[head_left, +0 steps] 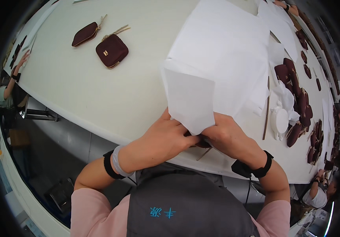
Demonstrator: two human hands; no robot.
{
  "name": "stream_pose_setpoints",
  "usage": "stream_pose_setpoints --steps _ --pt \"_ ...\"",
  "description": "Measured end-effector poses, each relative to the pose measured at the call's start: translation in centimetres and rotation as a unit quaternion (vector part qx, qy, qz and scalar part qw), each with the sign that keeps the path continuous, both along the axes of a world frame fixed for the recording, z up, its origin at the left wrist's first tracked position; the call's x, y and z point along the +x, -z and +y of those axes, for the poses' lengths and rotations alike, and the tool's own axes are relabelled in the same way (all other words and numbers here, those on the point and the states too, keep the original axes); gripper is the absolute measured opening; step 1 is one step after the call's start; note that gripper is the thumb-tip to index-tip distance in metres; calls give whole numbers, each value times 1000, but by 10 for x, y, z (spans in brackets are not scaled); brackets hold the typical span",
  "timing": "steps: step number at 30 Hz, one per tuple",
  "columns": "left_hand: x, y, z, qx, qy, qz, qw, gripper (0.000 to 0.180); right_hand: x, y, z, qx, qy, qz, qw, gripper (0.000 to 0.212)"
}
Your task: The person stuffs white tissue paper into small maroon pouches to maintain their shape. They open the pouches, insert the paper, and zip them closed, repeating the process for multiple items on a white table.
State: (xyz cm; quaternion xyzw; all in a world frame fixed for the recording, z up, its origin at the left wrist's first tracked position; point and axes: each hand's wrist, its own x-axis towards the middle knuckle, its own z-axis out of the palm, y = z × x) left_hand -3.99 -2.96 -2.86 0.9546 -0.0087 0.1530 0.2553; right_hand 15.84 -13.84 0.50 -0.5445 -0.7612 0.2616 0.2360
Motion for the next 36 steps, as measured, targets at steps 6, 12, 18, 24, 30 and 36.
stream_pose_setpoints --steps 6,12,18,24,30,36 --pt "-20 12 1 -95 -60 -58 992 12 -10 -9 -7 -206 -46 4 977 32" --pt "-30 23 -21 -153 -60 -117 979 19 -12 17 -44 -177 -134 13 975 44" --pt "-28 42 -23 -180 -91 -137 970 19 -11 18 1 -450 -118 -27 885 38" --pt "-30 47 -30 -270 -139 -103 947 23 -9 34 -13 -188 23 89 978 30" --pt "-42 58 -28 -424 -60 -98 898 18 -14 16 -29 -349 10 195 917 31" --pt "-35 61 -24 -524 -7 -57 850 15 -6 30 -12 -349 -141 172 910 26"
